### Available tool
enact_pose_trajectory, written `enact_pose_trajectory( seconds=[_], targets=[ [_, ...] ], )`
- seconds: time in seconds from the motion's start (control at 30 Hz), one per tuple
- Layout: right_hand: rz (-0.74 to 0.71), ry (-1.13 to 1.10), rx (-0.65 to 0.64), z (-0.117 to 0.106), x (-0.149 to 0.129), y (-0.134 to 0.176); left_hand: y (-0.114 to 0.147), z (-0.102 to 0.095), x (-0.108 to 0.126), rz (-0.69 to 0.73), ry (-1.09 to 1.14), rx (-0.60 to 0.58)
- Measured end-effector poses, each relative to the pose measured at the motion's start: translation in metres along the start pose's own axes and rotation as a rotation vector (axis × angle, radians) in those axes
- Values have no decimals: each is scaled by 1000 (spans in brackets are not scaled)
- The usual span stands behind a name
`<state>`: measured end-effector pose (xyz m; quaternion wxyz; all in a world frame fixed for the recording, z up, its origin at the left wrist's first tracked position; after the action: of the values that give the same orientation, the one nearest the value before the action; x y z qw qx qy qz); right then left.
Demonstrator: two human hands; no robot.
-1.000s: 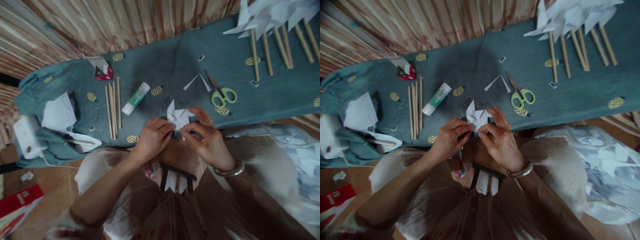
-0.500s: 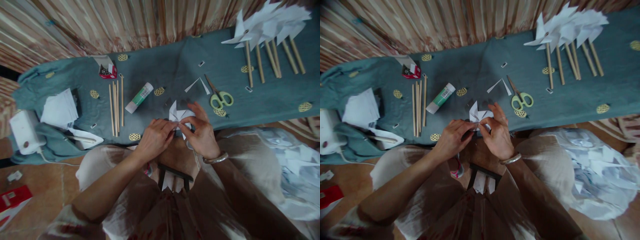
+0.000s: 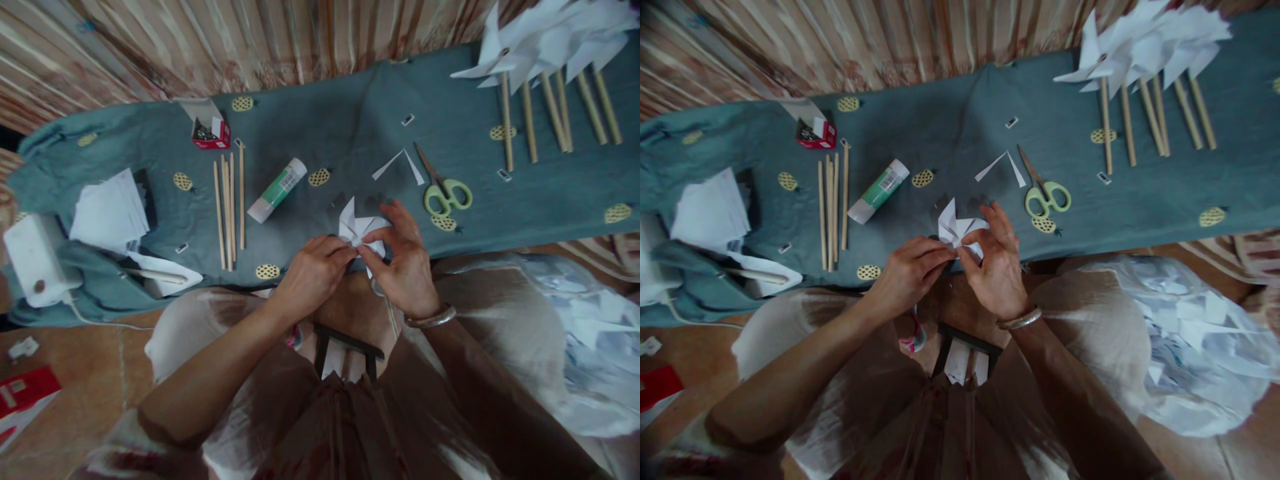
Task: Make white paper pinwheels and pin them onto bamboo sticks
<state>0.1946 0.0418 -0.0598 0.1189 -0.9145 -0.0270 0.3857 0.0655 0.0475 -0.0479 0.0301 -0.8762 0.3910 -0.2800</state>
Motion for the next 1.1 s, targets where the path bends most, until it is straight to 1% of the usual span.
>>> enact_pose_trajectory(
  seconds=[0.17, 0.37, 0.63, 1.1],
  targets=[
    [15, -10, 3, 0, 2, 0, 0, 0, -1, -18, 13, -9],
    [-3, -8, 8, -1, 0, 0, -1, -1, -2, -14, 54, 0],
    [9, -12, 6, -2, 1, 0, -2, 3, -9, -53, 172, -47],
    [-12, 6, -9, 0, 3, 0, -2, 2, -10, -48, 208, -35]
  ],
)
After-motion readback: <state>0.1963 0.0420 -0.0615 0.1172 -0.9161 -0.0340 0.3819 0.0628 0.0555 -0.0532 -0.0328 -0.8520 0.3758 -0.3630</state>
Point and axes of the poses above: each hand's wrist, its own y-axis away from the middle knuckle, its own z-axis out of the palm, x = y × z, the point moved 8 cm from there along -y, towards the middle knuckle
